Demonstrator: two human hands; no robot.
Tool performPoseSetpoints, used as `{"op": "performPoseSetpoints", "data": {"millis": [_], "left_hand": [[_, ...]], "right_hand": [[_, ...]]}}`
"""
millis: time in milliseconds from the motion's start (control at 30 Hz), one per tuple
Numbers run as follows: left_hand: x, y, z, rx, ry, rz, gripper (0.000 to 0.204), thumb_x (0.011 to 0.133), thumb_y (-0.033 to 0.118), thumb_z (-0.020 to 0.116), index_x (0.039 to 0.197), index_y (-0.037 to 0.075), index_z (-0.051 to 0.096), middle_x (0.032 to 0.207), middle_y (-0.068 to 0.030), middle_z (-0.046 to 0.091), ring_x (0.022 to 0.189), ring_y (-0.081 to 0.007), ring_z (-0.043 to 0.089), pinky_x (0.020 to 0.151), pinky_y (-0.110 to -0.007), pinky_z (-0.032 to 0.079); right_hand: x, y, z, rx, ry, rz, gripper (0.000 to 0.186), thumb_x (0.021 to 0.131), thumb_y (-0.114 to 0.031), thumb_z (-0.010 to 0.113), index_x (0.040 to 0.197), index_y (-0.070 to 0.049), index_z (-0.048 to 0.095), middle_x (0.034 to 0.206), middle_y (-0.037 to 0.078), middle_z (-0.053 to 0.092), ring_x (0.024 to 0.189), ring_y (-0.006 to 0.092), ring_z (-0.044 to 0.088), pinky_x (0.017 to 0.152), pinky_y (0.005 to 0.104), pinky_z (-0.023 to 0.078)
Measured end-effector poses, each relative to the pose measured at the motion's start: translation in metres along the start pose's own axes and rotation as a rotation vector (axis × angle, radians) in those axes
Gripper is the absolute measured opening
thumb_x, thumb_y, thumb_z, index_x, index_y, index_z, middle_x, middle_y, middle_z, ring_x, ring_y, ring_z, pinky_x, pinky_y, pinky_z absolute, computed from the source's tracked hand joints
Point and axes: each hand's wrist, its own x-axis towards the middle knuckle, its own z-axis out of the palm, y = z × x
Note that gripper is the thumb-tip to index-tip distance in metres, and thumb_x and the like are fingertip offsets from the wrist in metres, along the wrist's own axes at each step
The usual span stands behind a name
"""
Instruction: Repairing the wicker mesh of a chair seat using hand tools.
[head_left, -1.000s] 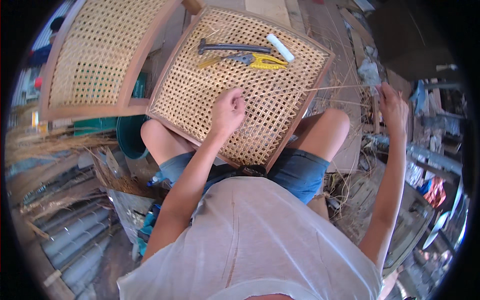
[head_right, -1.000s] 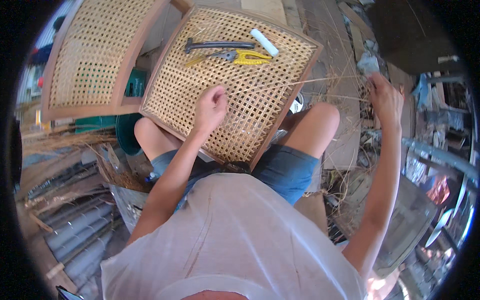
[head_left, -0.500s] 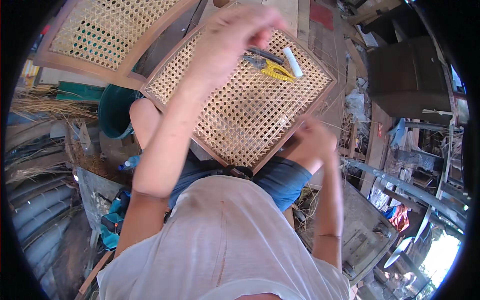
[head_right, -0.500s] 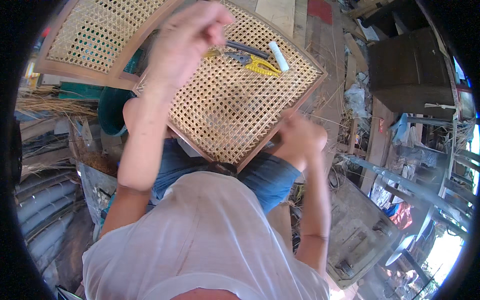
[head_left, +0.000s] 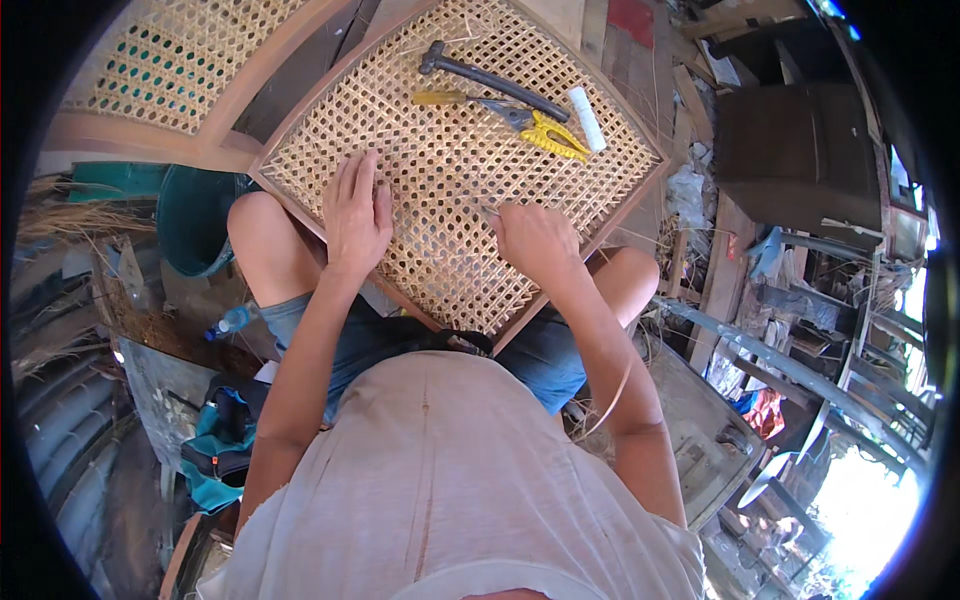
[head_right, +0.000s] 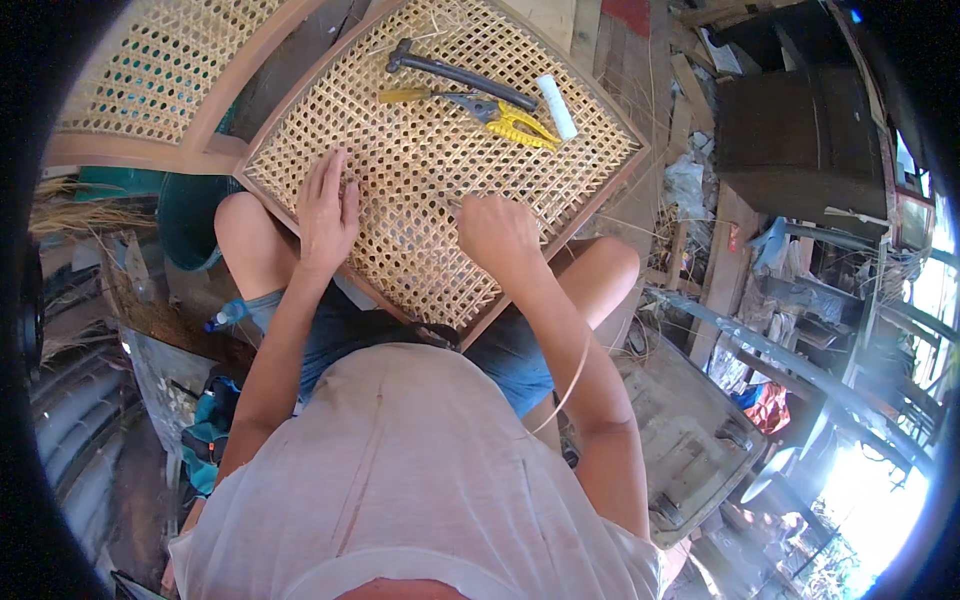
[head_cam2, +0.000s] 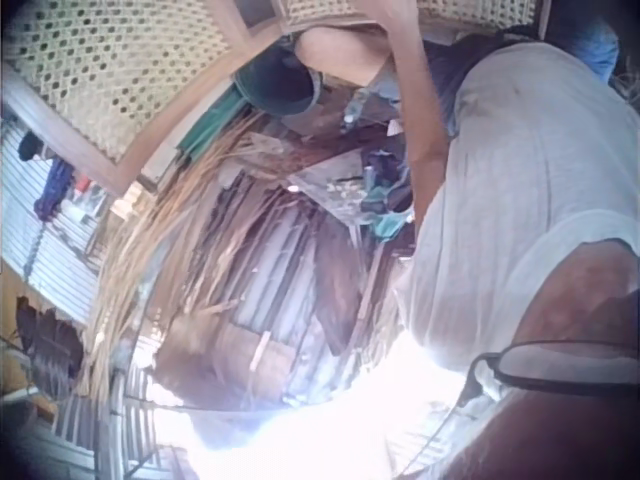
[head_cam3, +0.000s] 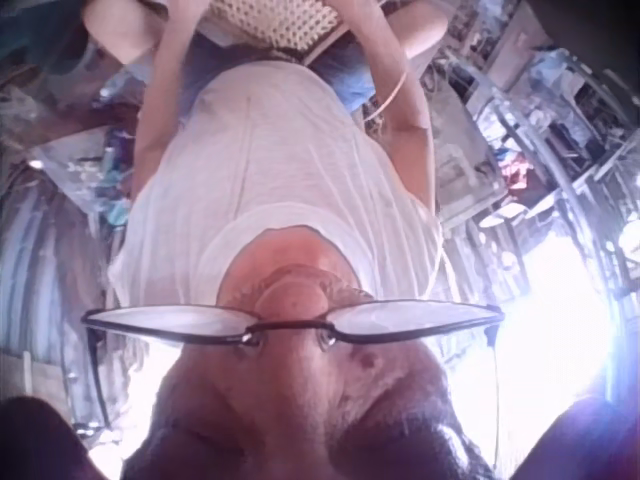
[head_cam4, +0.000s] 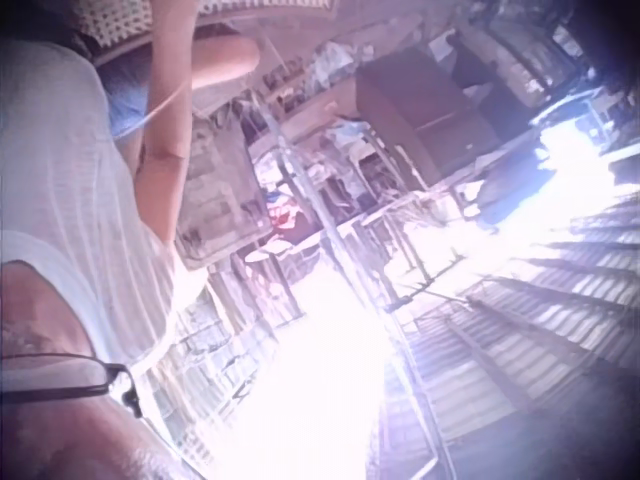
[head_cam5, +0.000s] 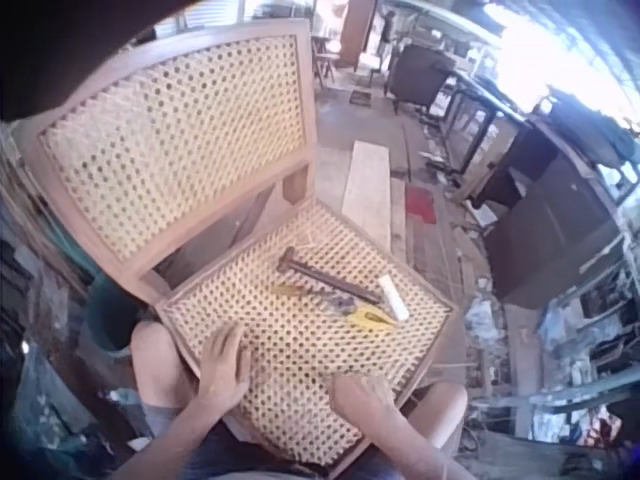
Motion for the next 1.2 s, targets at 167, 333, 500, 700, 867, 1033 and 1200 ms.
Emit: {"op": "performPoseSetpoints", "data": {"millis": [167, 333, 500, 700, 867, 1033, 1200], "left_hand": [[-0.007, 0.0, 0.006, 0.147, -0.007, 0.019, 0.049, 0.101, 0.012, 0.052, 0.15, 0.007, 0.05, 0.151, -0.0183, 0.051, 0.143, -0.0393, 0.043, 0.119, -0.052, 0.031], [-0.014, -0.014, 0.008, 0.135, 0.005, -0.006, 0.056, 0.095, 0.011, 0.054, 0.15, 0.01, 0.049, 0.152, -0.0157, 0.05, 0.144, -0.0382, 0.042, 0.12, -0.054, 0.031], [-0.01, -0.01, 0.007, 0.089, -0.005, -0.009, 0.056, 0.095, 0.005, 0.053, 0.151, 0.008, 0.05, 0.152, -0.015, 0.051, 0.145, -0.0375, 0.042, 0.12, -0.051, 0.032], [-0.009, -0.003, 0.009, 0.168, -0.043, 0.021, 0.054, 0.098, 0.016, 0.054, 0.151, 0.009, 0.048, 0.155, -0.0171, 0.047, 0.145, -0.0402, 0.041, 0.12, -0.053, 0.029], [-0.015, 0.007, 0.016, 0.34, -0.205, 0.045, 0.069, 0.104, 0.043, 0.048, 0.162, 0.011, 0.032, 0.166, -0.0251, 0.027, 0.152, -0.0475, 0.025, 0.121, -0.064, 0.019], [-0.009, 0.051, 0.052, 0.362, -0.384, 0.285, 0.08, 0.105, 0.059, 0.037, 0.166, 0.008, 0.019, 0.171, -0.0242, 0.012, 0.159, -0.0428, 0.007, 0.125, -0.065, 0.008], [-0.019, 0.112, 0.075, 0.296, -0.476, 0.511, 0.088, 0.103, 0.06, 0.043, 0.161, -0.003, 0.024, 0.17, -0.0234, 0.019, 0.159, -0.0411, 0.013, 0.125, -0.064, 0.013]], "right_hand": [[0.006, -0.007, -0.003, -0.043, 0.011, 0.025, 0.029, 0.099, -0.031, 0.06, 0.091, -0.006, 0.072, 0.076, 0.017, 0.073, 0.075, 0.036, 0.075, 0.068, 0.0496, 0.058], [-0.003, -0.01, -0.021, -0.012, -0.07, 0.036, 0.034, 0.102, -0.04, 0.059, 0.091, -0.009, 0.069, 0.077, 0.017, 0.072, 0.078, 0.0383, 0.072, 0.071, 0.0531, 0.055], [0.011, -0.024, -0.011, -0.03, -0.083, -0.016, 0.035, 0.102, -0.036, 0.057, 0.092, -0.005, 0.069, 0.076, 0.019, 0.072, 0.074, 0.038, 0.074, 0.068, 0.0512, 0.058], [0.0, -0.022, 0.01, 0.027, 0.105, 0.006, 0.035, 0.102, -0.036, 0.057, 0.091, -0.005, 0.068, 0.074, 0.018, 0.072, 0.072, 0.0384, 0.073, 0.067, 0.0509, 0.057], [-0.057, 0.006, 0.013, 0.435, 0.051, -0.05, 0.035, 0.101, -0.035, 0.063, 0.087, -0.003, 0.068, 0.071, 0.023, 0.065, 0.061, 0.039, 0.065, 0.061, 0.0515, 0.052], [-0.112, 0.007, 0.045, 0.816, -0.106, 0.013, 0.031, 0.099, -0.028, 0.065, 0.09, 0.002, 0.067, 0.075, 0.022, 0.066, 0.07, 0.0387, 0.067, 0.067, 0.0448, 0.052], [-0.145, 0.008, 0.045, 1.084, -0.217, 0.22, 0.031, 0.103, -0.026, 0.064, 0.086, 0.001, 0.064, 0.069, 0.001, 0.058, 0.058, 0.0083, 0.055, 0.052, 0.0278, 0.047]]}}
